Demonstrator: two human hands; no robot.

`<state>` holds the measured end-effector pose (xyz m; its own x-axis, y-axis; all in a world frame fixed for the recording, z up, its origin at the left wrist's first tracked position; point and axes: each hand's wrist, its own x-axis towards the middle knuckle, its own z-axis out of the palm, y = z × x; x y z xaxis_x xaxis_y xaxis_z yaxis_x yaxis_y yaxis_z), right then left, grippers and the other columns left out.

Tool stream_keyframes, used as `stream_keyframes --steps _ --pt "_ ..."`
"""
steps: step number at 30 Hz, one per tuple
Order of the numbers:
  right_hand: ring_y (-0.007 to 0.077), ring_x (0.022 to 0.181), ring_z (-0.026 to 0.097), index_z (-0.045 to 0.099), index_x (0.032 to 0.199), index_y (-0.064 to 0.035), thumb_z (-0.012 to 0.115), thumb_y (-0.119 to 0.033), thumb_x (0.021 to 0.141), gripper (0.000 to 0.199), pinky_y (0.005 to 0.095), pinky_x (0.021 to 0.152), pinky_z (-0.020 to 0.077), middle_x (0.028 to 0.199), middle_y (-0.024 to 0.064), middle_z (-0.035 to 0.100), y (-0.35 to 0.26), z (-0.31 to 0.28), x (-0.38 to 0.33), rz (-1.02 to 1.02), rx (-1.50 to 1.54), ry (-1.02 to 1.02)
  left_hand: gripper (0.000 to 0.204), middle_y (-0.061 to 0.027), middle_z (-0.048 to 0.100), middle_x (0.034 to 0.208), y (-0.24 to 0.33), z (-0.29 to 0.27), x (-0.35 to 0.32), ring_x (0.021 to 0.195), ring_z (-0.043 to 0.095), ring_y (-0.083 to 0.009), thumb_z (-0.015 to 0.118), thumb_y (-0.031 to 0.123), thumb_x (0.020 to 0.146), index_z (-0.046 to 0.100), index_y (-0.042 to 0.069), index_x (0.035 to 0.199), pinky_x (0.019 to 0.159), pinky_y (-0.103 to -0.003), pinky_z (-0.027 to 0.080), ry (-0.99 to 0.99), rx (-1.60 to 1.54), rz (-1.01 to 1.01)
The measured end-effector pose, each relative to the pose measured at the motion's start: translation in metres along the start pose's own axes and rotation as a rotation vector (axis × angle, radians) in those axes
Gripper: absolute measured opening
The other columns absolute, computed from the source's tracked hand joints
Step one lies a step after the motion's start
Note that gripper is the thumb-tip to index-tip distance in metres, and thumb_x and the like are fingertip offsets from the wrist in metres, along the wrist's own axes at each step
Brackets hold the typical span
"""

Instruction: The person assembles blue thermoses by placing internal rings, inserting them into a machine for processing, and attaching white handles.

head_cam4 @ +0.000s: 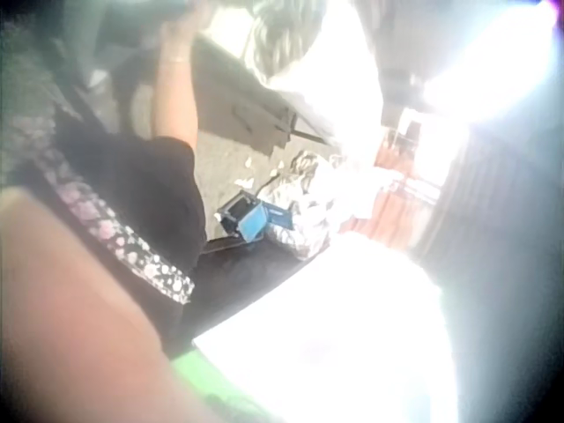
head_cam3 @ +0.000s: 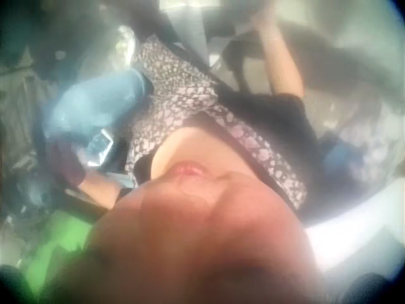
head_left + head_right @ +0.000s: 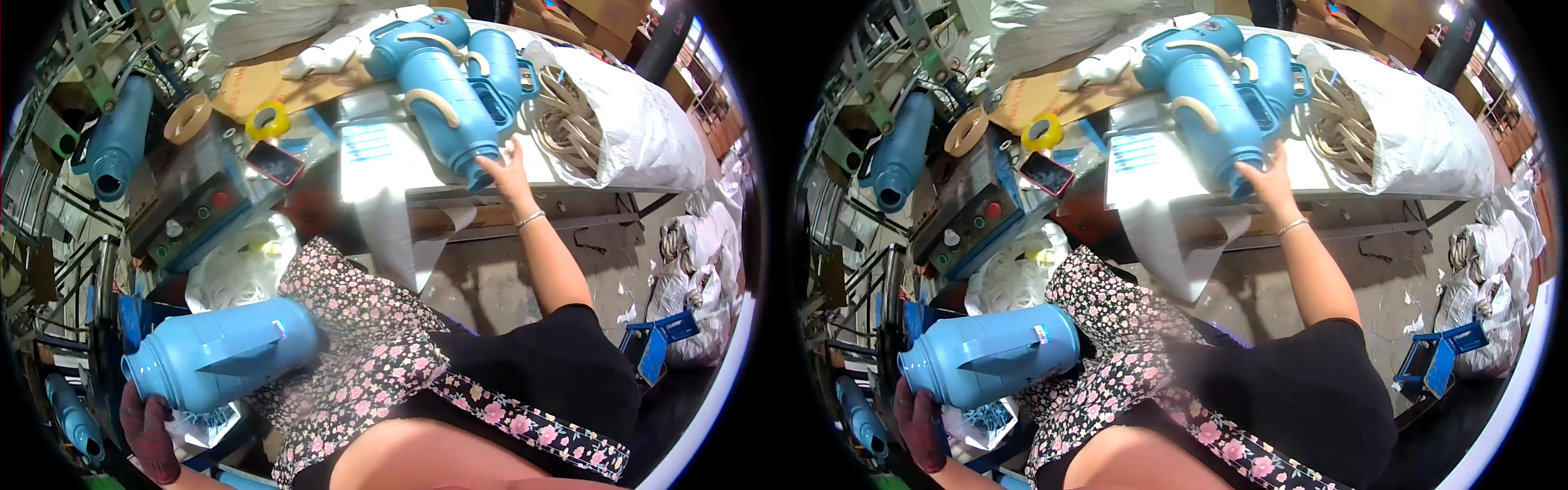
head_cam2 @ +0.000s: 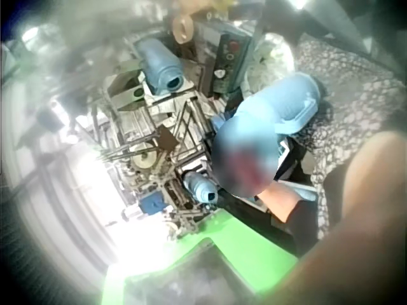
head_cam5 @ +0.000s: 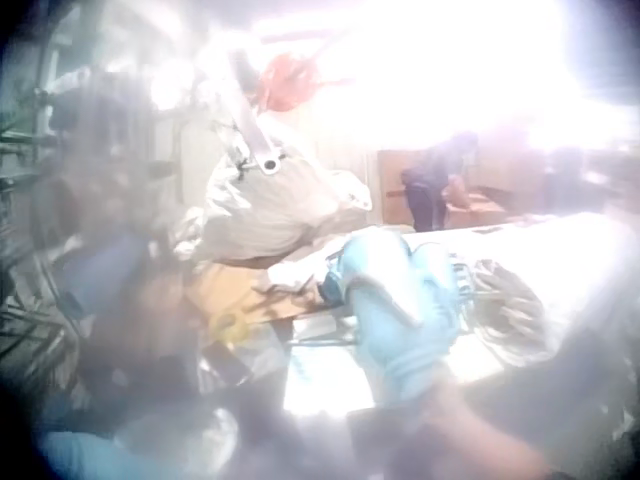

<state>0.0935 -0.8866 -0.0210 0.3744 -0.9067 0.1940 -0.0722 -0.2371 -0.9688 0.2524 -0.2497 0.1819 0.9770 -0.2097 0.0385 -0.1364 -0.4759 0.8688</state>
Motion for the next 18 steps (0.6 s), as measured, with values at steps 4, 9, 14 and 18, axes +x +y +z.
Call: stream_keyframes --steps 4,9,14,18 --pt "0.0275 0.108 0.055 0.017 0.146 -0.0084 0.076 -0.021 0.077 0.093 0.0403 0.086 0.0501 0.131 0.0159 0.046 0.006 0.012 -0.008 0.401 0.358 -0.206 0.032 -0.0051 0.061 0.096 -0.022 0.031 0.028 0.080 0.054 -0.0120 0.062 0.017 0.091 0.058 -0.003 0.116 0.071 -0.025 0.044 0.163 0.125 -0.044" --pt "0.0280 0.107 0.057 0.034 0.137 -0.0096 0.067 -0.026 0.085 0.064 0.0431 0.088 0.0515 0.125 0.0123 0.052 -0.026 0.019 -0.008 0.300 0.823 -0.254 0.035 -0.0060 0.060 0.106 -0.035 0.034 0.024 0.090 0.053 -0.0151 0.063 0.018 0.090 0.057 0.000 0.119 0.077 -0.029 0.044 0.179 0.209 0.260" --pt "0.0268 0.106 0.057 0.043 0.128 -0.0073 0.063 -0.030 0.090 0.048 0.0437 0.084 0.0547 0.118 0.0129 0.056 -0.088 0.050 0.126 0.179 0.917 -0.194 0.029 -0.0145 0.055 0.121 0.007 0.042 0.029 0.111 0.053 -0.0252 0.067 0.008 0.084 0.059 -0.001 0.111 0.097 -0.039 0.041 -0.088 0.316 0.245" --pt "0.0265 0.104 0.058 0.046 0.126 -0.0106 0.069 -0.032 0.088 0.049 0.0478 0.086 0.0512 0.116 0.0102 0.058 -0.088 0.086 0.199 0.292 0.946 0.011 0.027 -0.0146 0.058 0.115 0.001 0.067 0.029 0.104 0.056 -0.0276 0.068 0.007 0.082 0.060 0.001 0.107 0.092 -0.039 0.043 -0.059 0.398 0.400"
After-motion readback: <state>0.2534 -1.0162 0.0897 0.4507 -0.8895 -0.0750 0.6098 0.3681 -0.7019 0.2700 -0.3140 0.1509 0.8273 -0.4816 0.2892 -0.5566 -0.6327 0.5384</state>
